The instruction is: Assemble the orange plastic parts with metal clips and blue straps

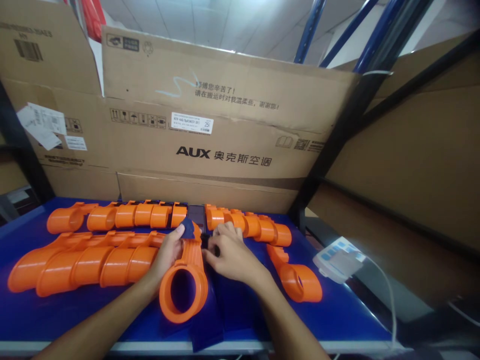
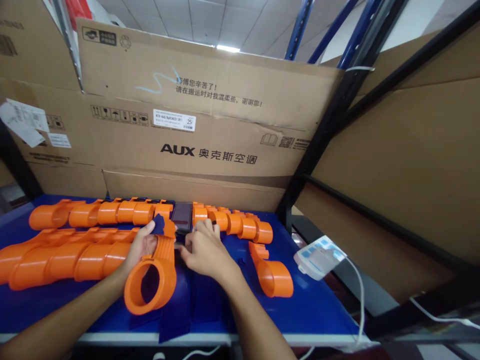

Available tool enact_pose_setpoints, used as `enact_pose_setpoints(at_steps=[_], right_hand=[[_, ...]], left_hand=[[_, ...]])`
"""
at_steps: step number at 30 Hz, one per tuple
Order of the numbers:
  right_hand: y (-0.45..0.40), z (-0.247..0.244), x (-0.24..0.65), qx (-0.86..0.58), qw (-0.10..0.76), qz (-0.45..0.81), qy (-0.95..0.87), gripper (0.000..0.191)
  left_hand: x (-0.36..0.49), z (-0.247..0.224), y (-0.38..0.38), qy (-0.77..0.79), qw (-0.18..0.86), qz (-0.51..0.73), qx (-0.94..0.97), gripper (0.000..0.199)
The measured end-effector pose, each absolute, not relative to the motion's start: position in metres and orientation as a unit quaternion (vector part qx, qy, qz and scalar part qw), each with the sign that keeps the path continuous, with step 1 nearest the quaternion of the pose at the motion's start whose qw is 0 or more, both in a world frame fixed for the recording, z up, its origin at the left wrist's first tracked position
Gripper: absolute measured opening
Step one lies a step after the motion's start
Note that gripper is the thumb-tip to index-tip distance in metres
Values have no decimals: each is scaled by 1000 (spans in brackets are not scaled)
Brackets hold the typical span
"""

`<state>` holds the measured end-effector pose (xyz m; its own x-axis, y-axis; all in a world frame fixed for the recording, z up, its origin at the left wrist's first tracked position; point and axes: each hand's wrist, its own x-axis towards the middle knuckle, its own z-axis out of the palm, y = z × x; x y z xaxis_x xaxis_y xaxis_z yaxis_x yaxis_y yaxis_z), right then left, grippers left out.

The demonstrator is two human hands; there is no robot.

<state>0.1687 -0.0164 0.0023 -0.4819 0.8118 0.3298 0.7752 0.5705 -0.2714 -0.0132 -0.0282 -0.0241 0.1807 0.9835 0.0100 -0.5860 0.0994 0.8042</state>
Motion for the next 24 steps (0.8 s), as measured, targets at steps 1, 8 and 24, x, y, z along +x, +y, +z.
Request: enact_pose_setpoints(at_steps=[1,8,24], right_hand=[[-19,3,169,-455,183,40,-871,25],[-23,4,165,-447,97,31,-889,21],[-11,12,181,-482,303,109,-815,26]], left_hand=[[-13,-24,-28,285,685,575,346,55],[-12,-26,-31,260,695,581,334,51],[-19,-36,-30,225,721,589,287,45]])
